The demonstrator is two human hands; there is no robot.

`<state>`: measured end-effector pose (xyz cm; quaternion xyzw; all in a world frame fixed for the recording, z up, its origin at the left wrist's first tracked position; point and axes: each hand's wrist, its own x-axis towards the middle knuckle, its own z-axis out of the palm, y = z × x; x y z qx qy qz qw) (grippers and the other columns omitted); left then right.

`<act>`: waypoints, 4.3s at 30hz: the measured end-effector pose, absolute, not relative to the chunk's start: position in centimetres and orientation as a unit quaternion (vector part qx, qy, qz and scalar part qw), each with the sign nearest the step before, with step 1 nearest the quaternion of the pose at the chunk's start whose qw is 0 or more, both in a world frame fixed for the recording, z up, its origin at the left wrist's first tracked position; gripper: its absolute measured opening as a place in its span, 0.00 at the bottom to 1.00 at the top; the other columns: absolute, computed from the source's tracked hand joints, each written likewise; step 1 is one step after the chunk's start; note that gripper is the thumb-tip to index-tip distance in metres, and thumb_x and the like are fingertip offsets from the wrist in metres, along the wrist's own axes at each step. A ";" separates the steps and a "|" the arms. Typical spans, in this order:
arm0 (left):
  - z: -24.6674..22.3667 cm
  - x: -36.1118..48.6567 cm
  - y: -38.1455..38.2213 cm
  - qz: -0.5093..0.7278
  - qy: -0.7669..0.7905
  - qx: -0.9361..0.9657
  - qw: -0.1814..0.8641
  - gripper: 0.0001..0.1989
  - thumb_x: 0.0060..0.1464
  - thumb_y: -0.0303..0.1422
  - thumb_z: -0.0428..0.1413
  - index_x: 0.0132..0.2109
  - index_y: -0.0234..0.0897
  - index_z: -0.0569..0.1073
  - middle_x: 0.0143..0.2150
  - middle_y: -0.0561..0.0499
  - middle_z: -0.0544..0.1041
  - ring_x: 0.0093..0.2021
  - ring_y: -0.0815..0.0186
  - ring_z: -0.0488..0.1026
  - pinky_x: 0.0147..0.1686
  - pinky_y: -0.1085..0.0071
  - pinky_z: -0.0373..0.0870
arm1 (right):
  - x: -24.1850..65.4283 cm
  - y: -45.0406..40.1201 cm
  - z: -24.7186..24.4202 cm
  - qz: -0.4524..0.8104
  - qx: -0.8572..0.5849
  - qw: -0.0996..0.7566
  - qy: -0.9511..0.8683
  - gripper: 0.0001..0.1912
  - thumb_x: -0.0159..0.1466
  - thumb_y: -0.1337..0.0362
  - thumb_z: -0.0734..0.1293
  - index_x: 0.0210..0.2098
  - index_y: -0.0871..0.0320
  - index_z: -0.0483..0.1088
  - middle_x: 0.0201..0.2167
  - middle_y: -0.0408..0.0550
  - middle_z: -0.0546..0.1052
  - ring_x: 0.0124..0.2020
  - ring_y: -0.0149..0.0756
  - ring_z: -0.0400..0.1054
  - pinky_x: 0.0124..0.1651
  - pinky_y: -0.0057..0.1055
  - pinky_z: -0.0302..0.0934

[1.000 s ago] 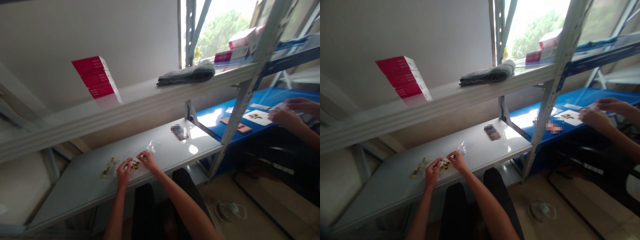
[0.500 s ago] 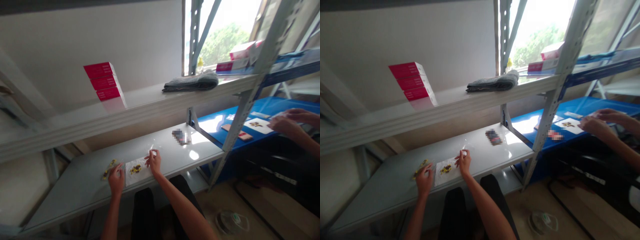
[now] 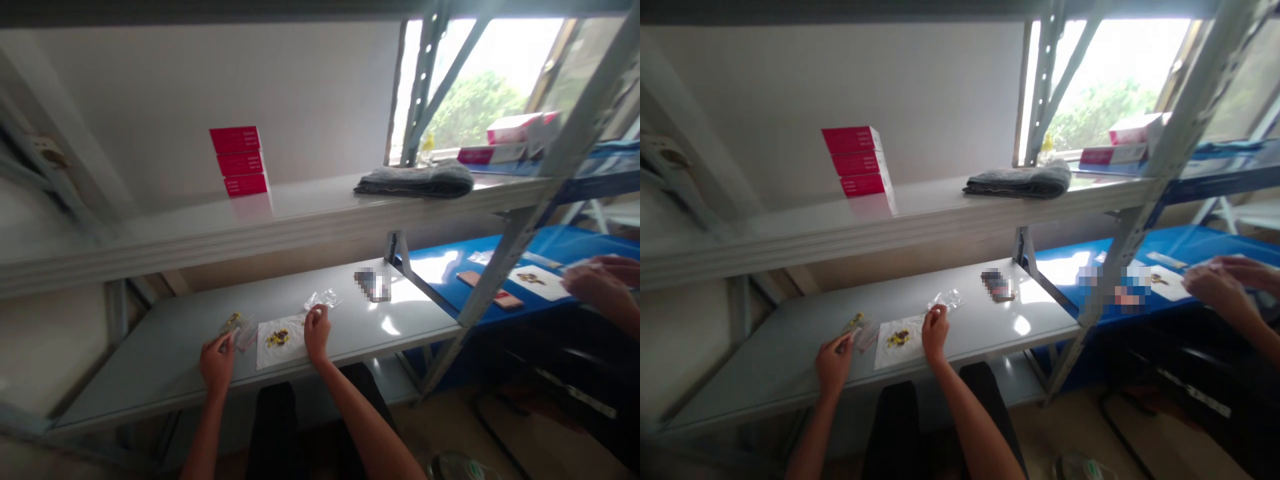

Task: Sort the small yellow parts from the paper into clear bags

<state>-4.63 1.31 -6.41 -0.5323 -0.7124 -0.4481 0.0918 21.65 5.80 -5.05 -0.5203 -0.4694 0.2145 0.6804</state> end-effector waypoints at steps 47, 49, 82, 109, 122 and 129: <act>-5.2 -1.5 0.2 -0.586 -0.585 -0.512 -0.230 0.17 0.51 0.47 0.61 0.36 0.38 0.82 0.31 0.48 0.80 0.31 0.59 0.76 0.32 0.65 0.75 | 12.6 2.6 -6.0 0.338 -0.442 0.559 -0.614 0.02 0.59 0.67 0.64 0.33 0.55 0.68 0.28 0.41 0.74 0.24 0.31 0.66 0.31 0.26 0.59; -5.4 -1.7 0.5 -0.596 -0.551 -0.535 -0.233 0.17 0.53 0.47 0.59 0.38 0.38 0.82 0.41 0.45 0.81 0.44 0.55 0.77 0.46 0.60 0.75 | 12.7 2.7 -6.0 0.343 -0.430 0.575 -0.606 0.05 0.61 0.66 0.64 0.37 0.55 0.70 0.34 0.44 0.76 0.25 0.31 0.68 0.32 0.26 0.61; -1.1 1.9 5.4 -0.525 -0.566 -0.620 -0.139 0.21 0.56 0.45 0.59 0.52 0.37 0.75 0.42 0.45 0.81 0.37 0.61 0.79 0.37 0.67 0.75 | 20.7 7.8 -6.2 0.354 -0.407 0.518 -0.664 0.07 0.61 0.65 0.68 0.34 0.58 0.79 0.29 0.45 0.80 0.24 0.30 0.62 0.31 0.26 0.54; -5.5 -5.1 3.2 -0.372 -0.657 -0.653 0.060 0.15 0.52 0.41 0.55 0.40 0.37 0.80 0.44 0.40 0.81 0.47 0.49 0.76 0.52 0.53 0.70 | 21.4 8.2 -5.9 0.348 -0.465 0.703 -0.410 0.17 0.64 0.52 0.65 0.42 0.59 0.71 0.22 0.41 0.73 0.25 0.34 0.68 0.31 0.28 0.60; -6.4 -4.0 2.8 -0.426 -0.709 -0.558 0.068 0.13 0.58 0.37 0.51 0.41 0.36 0.77 0.39 0.40 0.81 0.40 0.53 0.77 0.43 0.58 0.71 | 20.9 5.7 -4.7 0.192 -0.512 0.647 -0.531 0.14 0.68 0.62 0.55 0.40 0.59 0.71 0.23 0.44 0.71 0.23 0.34 0.62 0.32 0.30 0.55; -5.6 -3.9 3.3 -0.412 -0.704 -0.572 0.080 0.15 0.51 0.32 0.57 0.47 0.39 0.79 0.42 0.42 0.81 0.43 0.53 0.76 0.44 0.60 0.71 | 16.3 2.3 -5.8 0.203 -0.383 0.544 -0.718 0.12 0.66 0.68 0.58 0.37 0.57 0.74 0.27 0.47 0.76 0.27 0.34 0.67 0.36 0.29 0.57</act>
